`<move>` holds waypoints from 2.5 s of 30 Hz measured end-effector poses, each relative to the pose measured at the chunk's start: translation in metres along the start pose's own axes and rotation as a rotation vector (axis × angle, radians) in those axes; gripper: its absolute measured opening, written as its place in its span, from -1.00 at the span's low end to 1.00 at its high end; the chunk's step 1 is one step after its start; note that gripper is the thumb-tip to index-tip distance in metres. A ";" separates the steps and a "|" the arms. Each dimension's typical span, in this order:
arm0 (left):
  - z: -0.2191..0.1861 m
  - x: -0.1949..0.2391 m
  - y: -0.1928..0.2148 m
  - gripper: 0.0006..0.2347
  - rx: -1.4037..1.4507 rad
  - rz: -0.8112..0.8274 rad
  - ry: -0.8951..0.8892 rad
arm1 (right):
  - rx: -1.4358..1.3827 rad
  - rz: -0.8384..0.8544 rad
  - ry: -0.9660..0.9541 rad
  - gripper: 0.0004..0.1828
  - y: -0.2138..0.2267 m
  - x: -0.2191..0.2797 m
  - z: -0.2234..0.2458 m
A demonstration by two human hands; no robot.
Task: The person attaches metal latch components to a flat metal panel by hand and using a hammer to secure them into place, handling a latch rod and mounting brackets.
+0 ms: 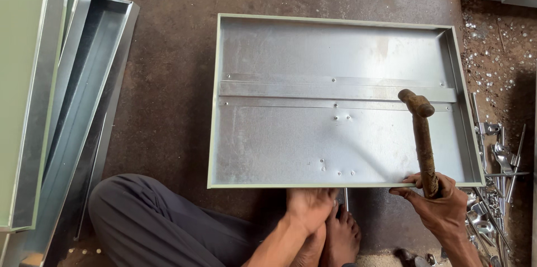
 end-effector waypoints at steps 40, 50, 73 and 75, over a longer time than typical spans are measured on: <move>-0.018 0.031 -0.178 -0.07 -3.333 0.797 -0.494 | -0.340 0.033 -0.141 -0.42 -0.033 0.052 0.092; -0.025 0.021 -0.186 -0.04 -3.356 0.715 -0.404 | -0.325 -0.062 -0.004 -0.46 -0.023 0.066 0.114; 0.001 0.073 -0.209 -0.93 -3.102 0.986 -0.906 | 0.424 0.101 -0.519 -0.53 -0.033 0.171 -0.023; 0.010 0.101 -0.259 -0.88 -3.027 1.053 -1.097 | 0.414 -0.225 0.011 -0.50 0.002 0.141 0.059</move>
Point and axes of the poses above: each hand's wrist, its own x-axis away from the middle knuckle, its own y-axis out of the back of the hand, z = x × y, the point moved 9 cm from there along -x, towards the middle knuckle, and after that the axes turned 11 degrees about -y, right-handed, at the moved point
